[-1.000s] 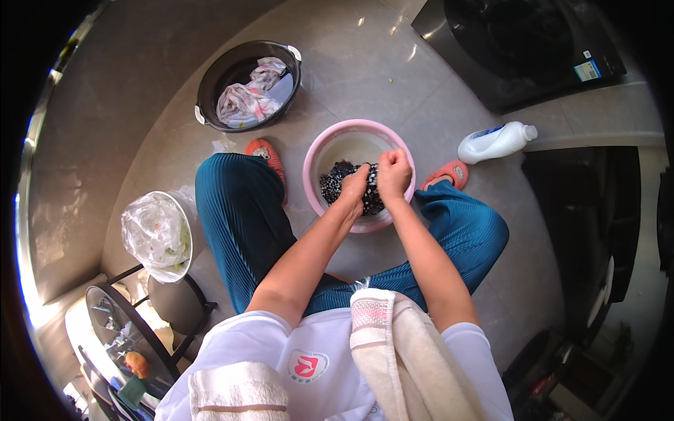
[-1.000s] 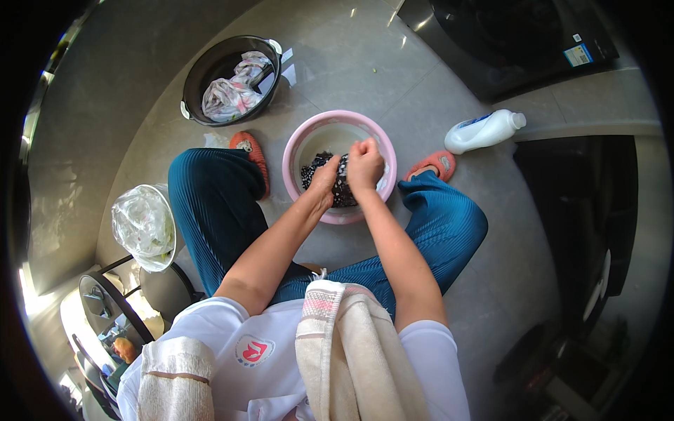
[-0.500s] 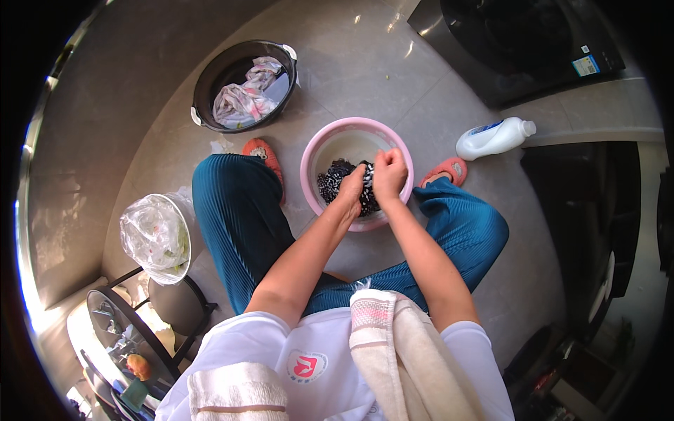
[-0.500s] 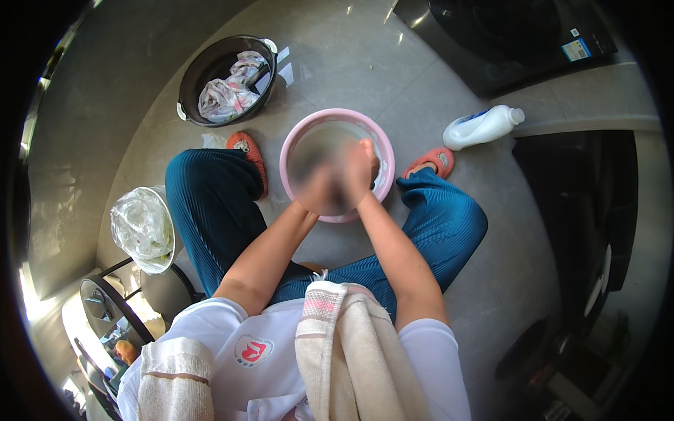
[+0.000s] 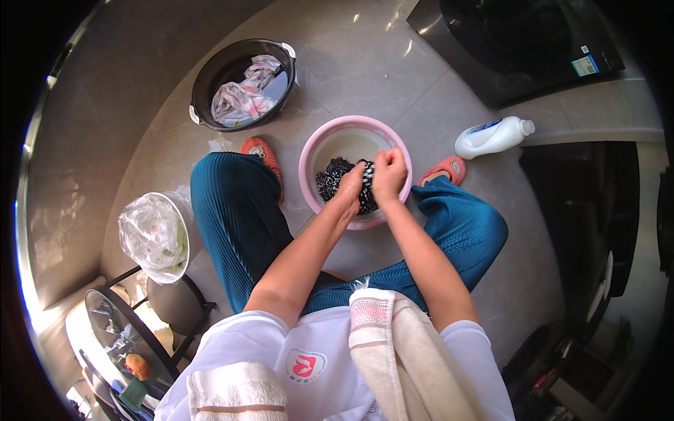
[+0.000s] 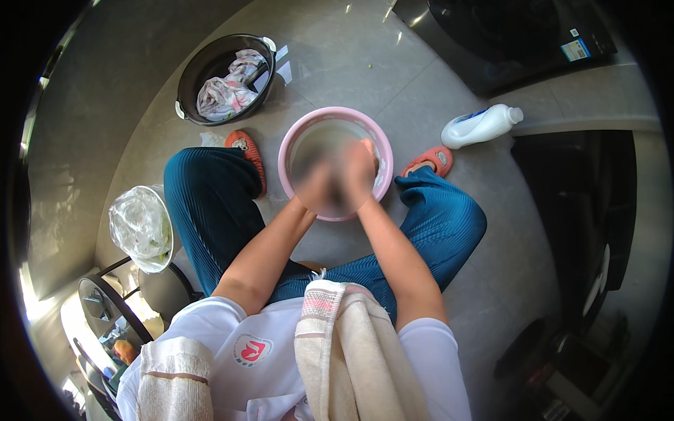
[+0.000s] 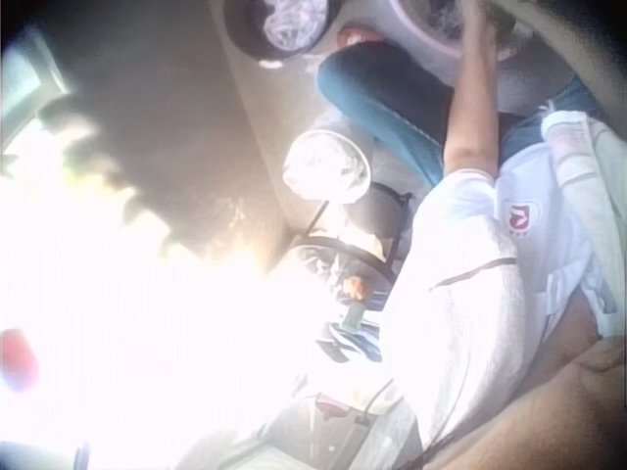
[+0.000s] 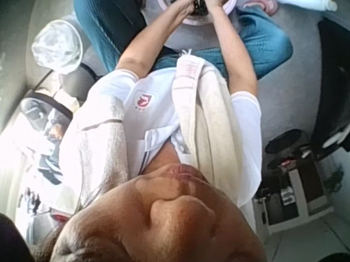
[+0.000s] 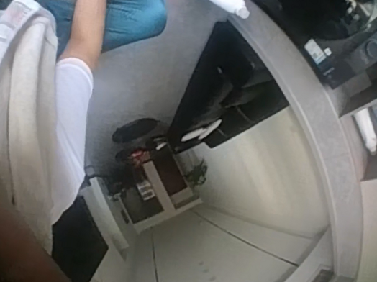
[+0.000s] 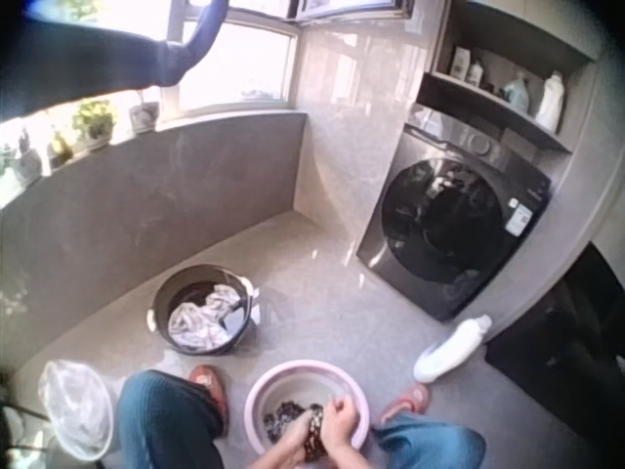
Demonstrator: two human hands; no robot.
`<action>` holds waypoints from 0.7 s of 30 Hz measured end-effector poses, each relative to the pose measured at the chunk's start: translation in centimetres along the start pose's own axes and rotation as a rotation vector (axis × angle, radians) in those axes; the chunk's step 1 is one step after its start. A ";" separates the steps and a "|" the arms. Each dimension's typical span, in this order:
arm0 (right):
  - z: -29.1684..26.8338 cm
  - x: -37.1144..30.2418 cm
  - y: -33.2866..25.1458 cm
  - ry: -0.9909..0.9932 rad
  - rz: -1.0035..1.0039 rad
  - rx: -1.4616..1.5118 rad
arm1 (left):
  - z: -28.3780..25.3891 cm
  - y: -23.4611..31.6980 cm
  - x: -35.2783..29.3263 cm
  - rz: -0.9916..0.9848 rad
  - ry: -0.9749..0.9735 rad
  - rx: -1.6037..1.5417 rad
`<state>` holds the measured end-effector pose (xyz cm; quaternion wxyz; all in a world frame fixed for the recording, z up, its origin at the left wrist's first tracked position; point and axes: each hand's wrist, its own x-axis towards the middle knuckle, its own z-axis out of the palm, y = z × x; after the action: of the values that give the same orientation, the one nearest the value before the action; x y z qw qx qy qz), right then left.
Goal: The person pours liquid detergent into a pink basin containing a black and white patterned garment. They then repeatedly submerge, agitate, and wring the garment by hand in the soapy water.
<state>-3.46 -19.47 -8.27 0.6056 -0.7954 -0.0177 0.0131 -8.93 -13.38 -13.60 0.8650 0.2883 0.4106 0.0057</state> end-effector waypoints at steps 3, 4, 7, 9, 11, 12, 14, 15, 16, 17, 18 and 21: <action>-1.2 2.4 0.0 0.069 0.147 -0.243 | 0.7 0.1 -1.5 0.008 -0.007 0.101; -1.1 1.9 0.0 0.033 0.088 -0.161 | 0.6 0.3 -1.3 -0.033 -0.020 0.066; 0.0 -1.3 -0.2 -0.074 -0.105 0.158 | -0.6 0.7 0.5 0.081 0.038 -0.054; 0.8 -3.7 -0.4 -0.161 -0.130 0.046 | -1.7 1.2 2.2 -0.089 0.035 -0.201; 1.1 -4.8 -0.7 -0.218 -0.477 -0.110 | -1.8 1.3 3.2 -0.190 0.090 -0.188; 1.1 -4.8 -0.8 -0.188 -0.515 -0.183 | -1.7 1.2 3.0 -0.166 0.057 -0.167; 0.4 -2.9 -0.9 -0.108 -0.256 -0.018 | -0.6 0.6 2.0 -0.061 -0.014 -0.103; -0.1 -1.1 -0.7 -0.086 -0.123 0.025 | 0.0 0.5 1.1 -0.087 0.031 -0.022; -0.7 0.7 -0.6 -0.026 -0.050 -0.087 | 0.4 0.3 0.1 -0.016 -0.042 0.012; -1.2 1.9 -0.3 0.030 -0.006 -0.260 | 0.6 0.2 -1.0 -0.005 -0.041 0.053; -1.5 2.3 0.1 0.021 0.062 -0.344 | 0.7 0.1 -1.8 -0.005 -0.034 0.082; -1.0 0.7 1.1 -0.022 -0.063 -0.092 | 0.6 1.0 -1.8 0.010 -0.003 0.008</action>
<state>-2.70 -20.66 -9.09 0.5684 -0.8212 -0.0501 0.0021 -9.44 -13.25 -11.54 0.8644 0.2938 0.4079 0.0079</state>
